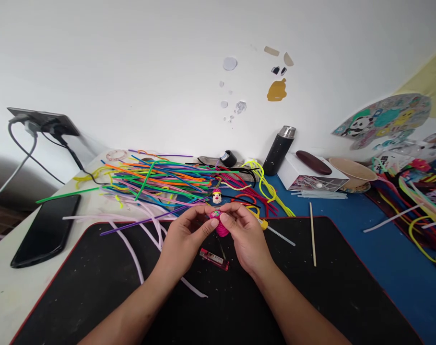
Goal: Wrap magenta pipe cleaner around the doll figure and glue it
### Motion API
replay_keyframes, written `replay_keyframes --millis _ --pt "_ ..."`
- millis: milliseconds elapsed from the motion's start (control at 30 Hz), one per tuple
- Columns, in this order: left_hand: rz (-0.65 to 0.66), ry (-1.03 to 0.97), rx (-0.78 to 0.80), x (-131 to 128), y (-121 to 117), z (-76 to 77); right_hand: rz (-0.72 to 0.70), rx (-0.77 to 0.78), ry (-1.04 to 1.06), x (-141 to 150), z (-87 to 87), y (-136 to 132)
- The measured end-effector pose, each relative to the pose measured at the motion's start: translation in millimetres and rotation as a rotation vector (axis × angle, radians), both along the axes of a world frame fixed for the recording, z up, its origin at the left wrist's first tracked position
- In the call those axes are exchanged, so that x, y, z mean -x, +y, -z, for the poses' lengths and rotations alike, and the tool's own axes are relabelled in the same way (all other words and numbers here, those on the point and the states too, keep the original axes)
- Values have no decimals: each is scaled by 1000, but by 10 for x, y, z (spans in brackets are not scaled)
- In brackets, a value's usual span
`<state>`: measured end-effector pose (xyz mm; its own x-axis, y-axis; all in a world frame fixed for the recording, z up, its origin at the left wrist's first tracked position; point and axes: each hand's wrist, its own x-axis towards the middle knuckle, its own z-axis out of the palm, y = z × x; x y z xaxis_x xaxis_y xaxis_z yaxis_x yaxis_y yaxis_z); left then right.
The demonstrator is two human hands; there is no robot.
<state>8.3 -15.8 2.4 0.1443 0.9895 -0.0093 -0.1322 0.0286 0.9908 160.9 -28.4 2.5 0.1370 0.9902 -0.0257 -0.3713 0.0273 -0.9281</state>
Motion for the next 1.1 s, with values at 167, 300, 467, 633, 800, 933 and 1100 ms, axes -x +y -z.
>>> replay_keyframes --millis 167,300,467,633,800,933,1100 --pt "74 -26 43 12 29 -3 -26 -3 -14 -6 8 5" --pt "87 -72 54 3 32 -3 -23 13 -2 -4 3 -3" --pt "42 -129 40 -2 33 -40 -44 46 -3 -2 -4 -17" --pt "-21 -193 56 15 44 -104 -94 58 9 10 9 -23" --pt "26 -224 76 30 49 -103 -100 37 4 8 -8 -15" --pt "37 -205 56 48 52 -72 -101 35 9 2 -17 -16" --pt "38 -219 69 50 46 -69 -108 44 0 -1 -15 -28"
